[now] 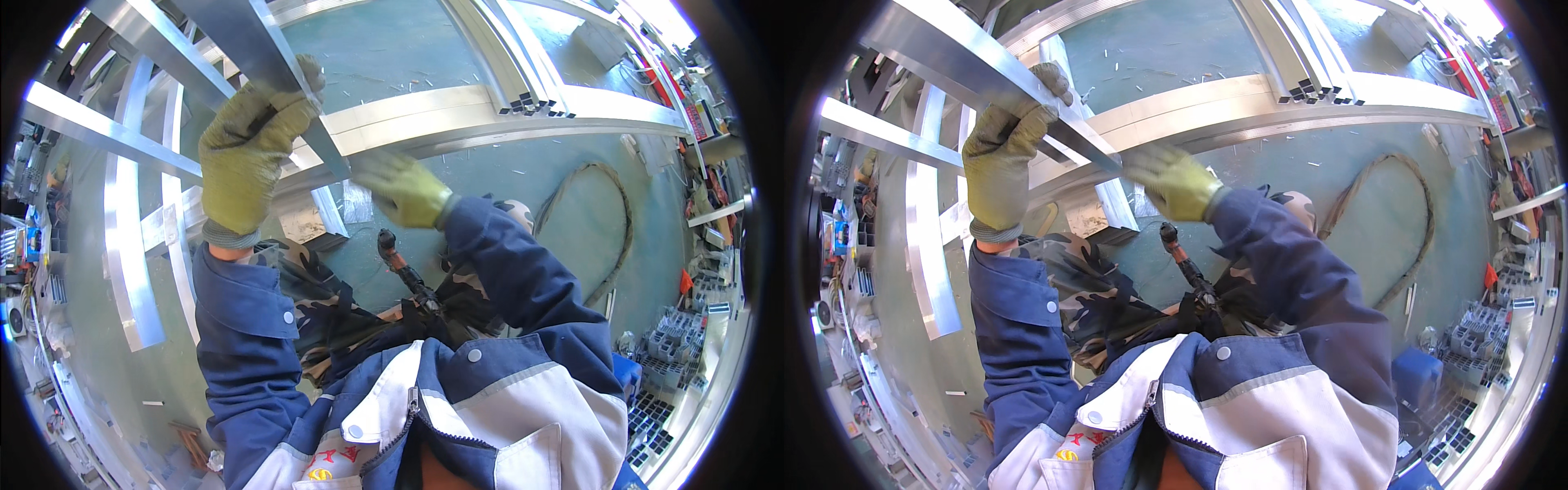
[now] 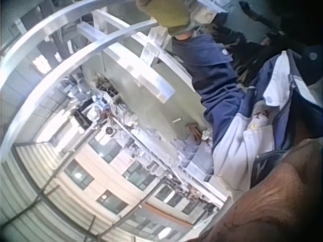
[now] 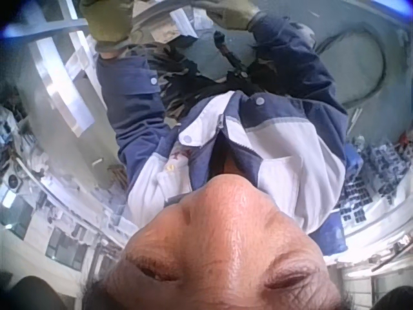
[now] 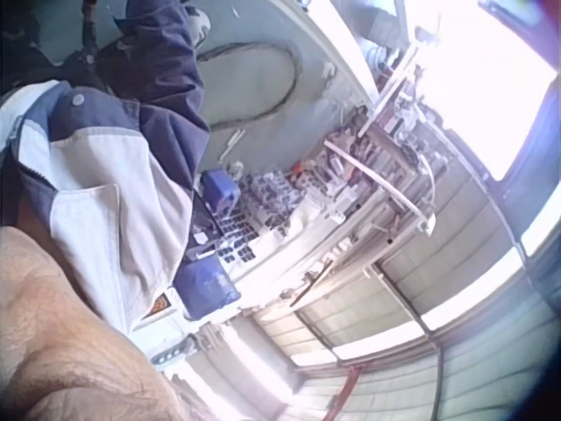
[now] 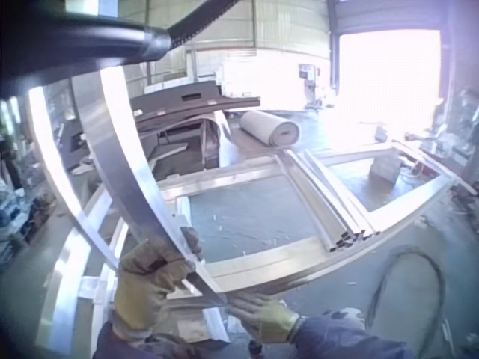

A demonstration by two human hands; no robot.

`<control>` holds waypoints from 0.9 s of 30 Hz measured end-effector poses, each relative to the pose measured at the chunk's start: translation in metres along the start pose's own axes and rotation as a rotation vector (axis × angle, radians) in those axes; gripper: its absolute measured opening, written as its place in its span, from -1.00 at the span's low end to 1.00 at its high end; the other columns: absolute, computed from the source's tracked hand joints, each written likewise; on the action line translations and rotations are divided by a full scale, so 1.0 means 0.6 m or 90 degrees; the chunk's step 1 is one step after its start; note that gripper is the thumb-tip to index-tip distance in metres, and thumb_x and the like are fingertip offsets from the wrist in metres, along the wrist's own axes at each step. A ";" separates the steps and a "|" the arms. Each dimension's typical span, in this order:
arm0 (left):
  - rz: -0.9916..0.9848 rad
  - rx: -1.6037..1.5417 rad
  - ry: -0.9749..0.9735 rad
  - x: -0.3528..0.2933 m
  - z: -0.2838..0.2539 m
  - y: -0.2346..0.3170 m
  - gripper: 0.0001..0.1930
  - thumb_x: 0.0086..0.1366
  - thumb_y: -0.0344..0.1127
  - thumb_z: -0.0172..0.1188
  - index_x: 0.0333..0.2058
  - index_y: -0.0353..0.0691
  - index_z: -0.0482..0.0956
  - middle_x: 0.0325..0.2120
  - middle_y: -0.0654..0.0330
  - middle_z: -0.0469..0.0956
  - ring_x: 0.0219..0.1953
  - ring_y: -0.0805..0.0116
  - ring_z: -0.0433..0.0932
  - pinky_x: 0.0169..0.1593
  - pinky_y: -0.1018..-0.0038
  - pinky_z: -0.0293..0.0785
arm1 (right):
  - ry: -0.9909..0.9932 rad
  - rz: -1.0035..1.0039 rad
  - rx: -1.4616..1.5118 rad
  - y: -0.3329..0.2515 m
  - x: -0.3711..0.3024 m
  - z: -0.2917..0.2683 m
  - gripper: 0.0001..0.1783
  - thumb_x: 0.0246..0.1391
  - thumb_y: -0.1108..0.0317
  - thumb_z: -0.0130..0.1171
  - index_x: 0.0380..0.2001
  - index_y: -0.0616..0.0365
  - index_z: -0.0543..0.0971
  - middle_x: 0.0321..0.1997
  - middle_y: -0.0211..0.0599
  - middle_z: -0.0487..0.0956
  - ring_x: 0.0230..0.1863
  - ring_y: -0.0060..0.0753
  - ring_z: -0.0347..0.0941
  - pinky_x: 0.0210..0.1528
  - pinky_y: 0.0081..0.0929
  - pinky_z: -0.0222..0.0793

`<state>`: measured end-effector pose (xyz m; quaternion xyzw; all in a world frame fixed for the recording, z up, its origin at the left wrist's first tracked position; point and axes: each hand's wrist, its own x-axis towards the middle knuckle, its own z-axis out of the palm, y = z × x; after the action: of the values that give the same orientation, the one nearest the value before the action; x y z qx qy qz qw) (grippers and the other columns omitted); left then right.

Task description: The person assembles a metal frame by positioning aluminum profiles and securing them with a pneumatic rivet gun. They repeatedly align the profiles, insert fasteners, and operate the tool to join the pieces.

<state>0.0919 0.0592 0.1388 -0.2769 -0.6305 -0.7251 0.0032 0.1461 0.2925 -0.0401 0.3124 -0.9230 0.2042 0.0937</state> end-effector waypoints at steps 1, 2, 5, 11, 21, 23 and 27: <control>-0.002 -0.016 0.007 0.001 -0.005 -0.004 -0.69 0.32 -0.56 0.38 0.04 -0.28 0.72 0.03 0.13 0.72 0.08 0.31 0.68 0.22 0.39 0.62 | -0.113 -0.016 0.192 -0.017 -0.006 -0.030 -0.44 0.20 0.40 0.16 0.29 -0.05 0.57 0.09 -0.01 0.71 -0.04 0.00 0.71 0.05 -0.14 0.63; 0.019 0.001 0.004 0.006 -0.006 -0.004 -0.69 0.32 -0.57 0.38 0.04 -0.28 0.72 0.03 0.13 0.72 0.08 0.31 0.68 0.22 0.40 0.62 | -0.062 -0.006 0.184 -0.020 -0.010 -0.039 -0.47 0.18 0.41 0.19 0.24 -0.07 0.61 -0.02 -0.06 0.73 -0.16 -0.01 0.70 -0.07 -0.16 0.64; 0.045 0.037 -0.002 0.016 0.006 -0.002 -0.66 0.33 -0.57 0.37 0.08 -0.27 0.70 0.02 0.13 0.72 0.06 0.34 0.68 0.21 0.42 0.60 | 0.088 0.101 0.221 -0.022 -0.016 -0.061 -0.58 0.22 0.38 0.26 0.15 -0.01 0.66 -0.20 -0.17 0.78 -0.33 -0.15 0.72 -0.20 -0.25 0.67; -0.022 -0.023 -0.030 -0.013 0.035 -0.036 -0.54 0.30 -0.43 0.45 0.18 -0.15 0.66 -0.01 0.23 0.74 -0.02 0.46 0.69 0.03 0.57 0.63 | 0.162 0.183 0.488 -0.046 0.028 -0.136 -0.25 0.22 0.30 0.40 0.43 0.13 0.36 0.26 -0.07 0.59 0.15 -0.29 0.58 0.21 -0.33 0.51; -0.207 -0.034 0.032 -0.123 -0.028 -0.100 -0.48 0.26 -0.59 0.41 0.21 -0.17 0.64 0.04 0.22 0.72 0.01 0.46 0.67 0.13 0.51 0.62 | 0.135 0.246 0.470 -0.071 0.007 -0.078 -0.46 0.32 0.36 0.29 0.33 0.19 0.48 0.08 -0.11 0.69 0.10 -0.28 0.63 0.21 -0.36 0.49; -0.206 -0.029 0.064 -0.148 -0.053 -0.137 -0.48 0.28 -0.63 0.37 0.22 -0.20 0.61 0.07 0.17 0.70 0.04 0.41 0.67 0.16 0.48 0.62 | 0.145 0.252 0.493 -0.072 -0.001 -0.067 -0.49 0.34 0.38 0.26 0.31 0.19 0.50 0.05 -0.13 0.70 0.06 -0.34 0.63 0.18 -0.40 0.50; -0.139 -0.069 0.111 -0.175 -0.090 -0.215 -0.49 0.31 -0.69 0.30 0.23 -0.26 0.60 0.09 0.11 0.68 0.08 0.33 0.67 0.18 0.44 0.61 | 0.131 0.272 0.479 -0.061 -0.022 -0.039 -0.46 0.35 0.35 0.25 0.35 0.18 0.47 0.09 -0.04 0.68 0.00 -0.36 0.63 0.10 -0.42 0.54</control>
<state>0.1140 -0.0003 -0.0242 -0.1420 -0.6141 -0.7755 -0.0360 0.1796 0.2835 -0.0113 0.1049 -0.8140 0.5710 0.0206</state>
